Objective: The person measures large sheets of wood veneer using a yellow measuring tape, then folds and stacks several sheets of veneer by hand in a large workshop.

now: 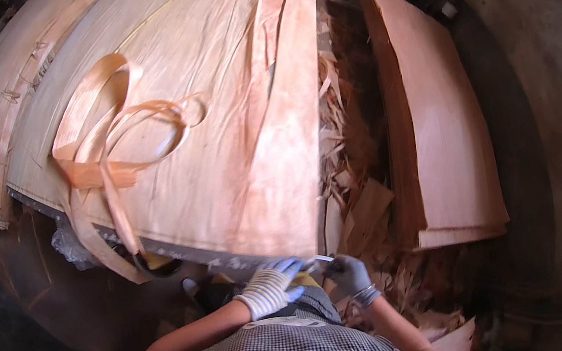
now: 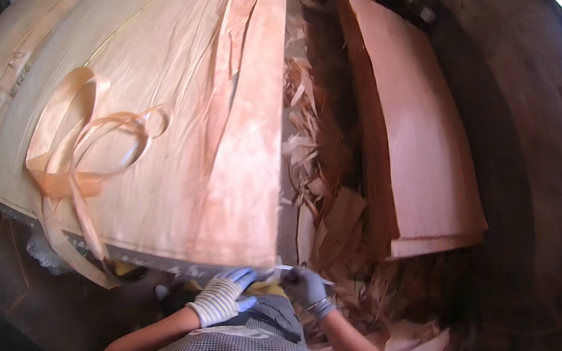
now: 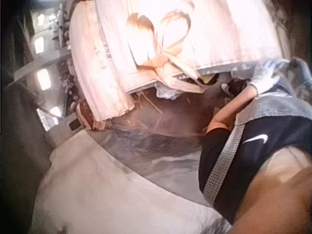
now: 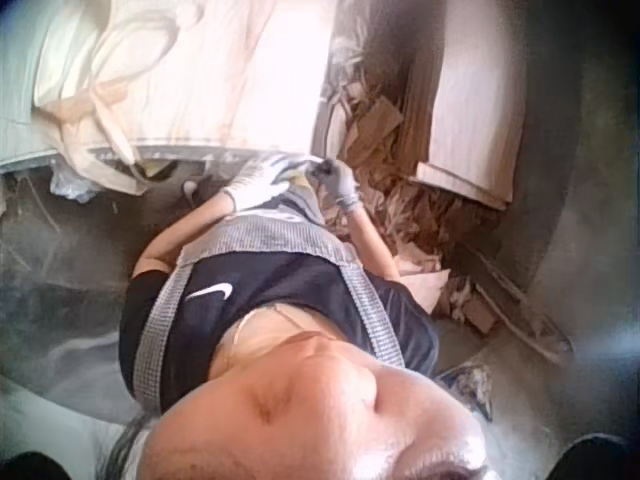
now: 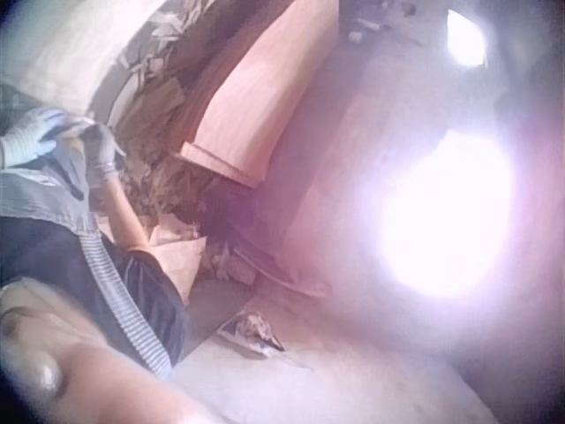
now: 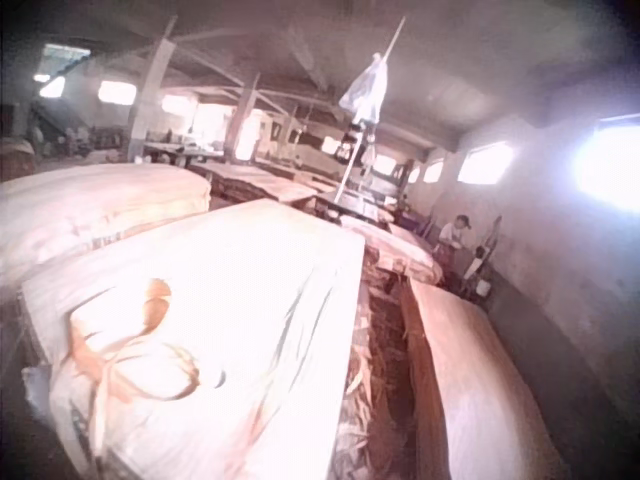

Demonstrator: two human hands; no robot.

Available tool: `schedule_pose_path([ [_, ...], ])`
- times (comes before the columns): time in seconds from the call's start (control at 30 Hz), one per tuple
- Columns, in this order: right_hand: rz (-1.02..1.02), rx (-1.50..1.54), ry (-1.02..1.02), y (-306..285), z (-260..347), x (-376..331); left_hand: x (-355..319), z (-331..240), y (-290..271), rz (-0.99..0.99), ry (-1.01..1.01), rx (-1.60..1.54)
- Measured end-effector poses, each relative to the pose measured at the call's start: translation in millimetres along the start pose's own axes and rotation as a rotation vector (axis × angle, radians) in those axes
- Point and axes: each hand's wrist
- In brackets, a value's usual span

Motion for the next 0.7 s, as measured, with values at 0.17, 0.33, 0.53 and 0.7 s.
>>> schedule_pose_path([
  [0.17,-0.186,-0.009,-0.194,-103.8,-31.7,24.2,136.0,-64.6,76.5,-0.085,0.103,0.070],
  [0.33,-0.043,1.054,-0.060,-153.2,-112.4,49.4,201.3,-93.8,97.5,-0.193,0.024,-0.173],
  [0.53,0.414,1.255,0.169,-136.3,-109.7,100.7,210.6,-88.1,103.4,-0.355,-0.151,0.018],
  [0.7,0.449,1.186,0.083,-154.2,-88.9,201.0,168.1,-37.0,122.3,-0.298,-0.242,0.291],
])
Point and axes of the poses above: each hand's wrist, its own x-axis towards the middle knuckle, its own y-axis out of the palm, z = x × y, and after that the axes turned 14 degrees about -x, right-handed
